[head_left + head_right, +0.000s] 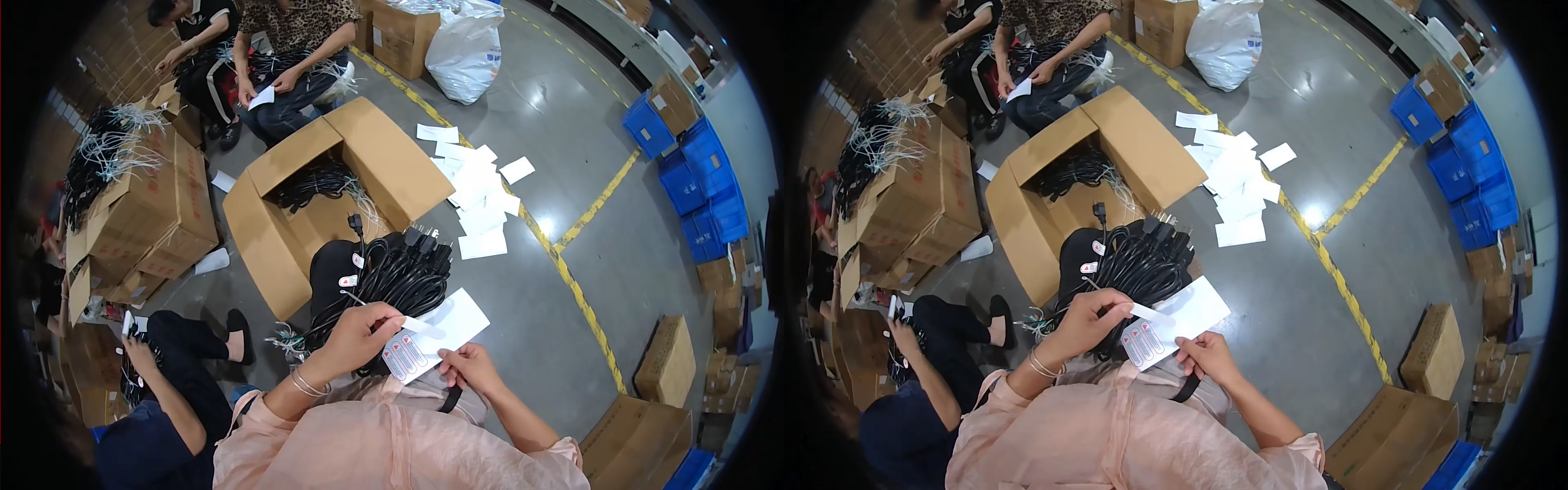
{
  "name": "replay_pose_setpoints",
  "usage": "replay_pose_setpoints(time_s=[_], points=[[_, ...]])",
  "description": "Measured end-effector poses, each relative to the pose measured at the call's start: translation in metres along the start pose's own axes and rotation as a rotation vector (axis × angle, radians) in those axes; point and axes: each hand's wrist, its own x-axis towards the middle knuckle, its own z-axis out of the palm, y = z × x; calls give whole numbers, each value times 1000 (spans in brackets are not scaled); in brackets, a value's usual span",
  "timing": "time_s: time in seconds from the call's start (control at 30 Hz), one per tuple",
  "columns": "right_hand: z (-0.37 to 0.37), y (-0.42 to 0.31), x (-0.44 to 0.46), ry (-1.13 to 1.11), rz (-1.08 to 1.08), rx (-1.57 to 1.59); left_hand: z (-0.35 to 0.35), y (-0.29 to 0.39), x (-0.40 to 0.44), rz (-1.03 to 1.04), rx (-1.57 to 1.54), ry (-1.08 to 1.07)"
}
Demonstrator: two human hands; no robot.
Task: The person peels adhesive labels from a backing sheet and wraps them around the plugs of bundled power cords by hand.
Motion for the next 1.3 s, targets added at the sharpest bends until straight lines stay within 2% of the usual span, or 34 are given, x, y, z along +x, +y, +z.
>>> replay_pose_setpoints(time_s=[0.1,0.17,0.2,0.27,0.33,0.4,0.43,0.53,0.57,0.67,0.87,0.93,0.97,1.0,1.03,1.07,1.1,1.13,1.2,1.3], points=[[-9,-17,-1,-135,130,-183,-2,-6,-1,26,22,9],[-16,-29,-5,-233,227,-376,-8,-3,-2,-75,49,-45],[-19,-37,-8,-239,231,-380,-10,-2,-2,-80,47,-40],[-26,-56,-15,-427,180,-525,-12,0,-1,-79,67,-50],[-31,-69,-12,-427,183,-562,-12,-1,1,-68,76,-60],[-34,-70,-3,-212,-169,-337,-8,-1,2,-58,84,-73],[-29,-71,2,-174,-254,-275,-5,0,2,-33,62,-109],[-8,-73,7,-299,-334,-206,0,5,4,-41,52,-211],[-4,-74,7,-337,-249,-163,2,3,4,-39,47,-198],[-11,-68,15,-364,-244,-256,1,5,4,-38,68,-177],[-25,-86,14,-344,-294,-348,19,-2,-2,-65,6,-281],[-40,-99,18,-357,-263,-403,33,-9,-7,34,68,-304],[-49,-105,22,-339,-264,-465,34,-9,-9,-56,54,-413],[-55,-110,27,-321,-265,-526,37,-10,-11,-56,54,-406],[-60,-114,36,-328,-266,-532,41,-14,-12,207,261,-371],[-65,-117,49,-247,-370,-398,45,-19,-14,467,468,-327],[-65,-123,58,-165,-473,-263,50,-28,-17,460,488,-389],[-57,-133,64,-172,-477,-270,53,-34,-19,461,492,-379],[-29,-150,80,18,-664,-476,54,-44,-21,511,642,-442],[2,-156,113,-19,-776,-662,56,-52,-32,544,705,-408]])
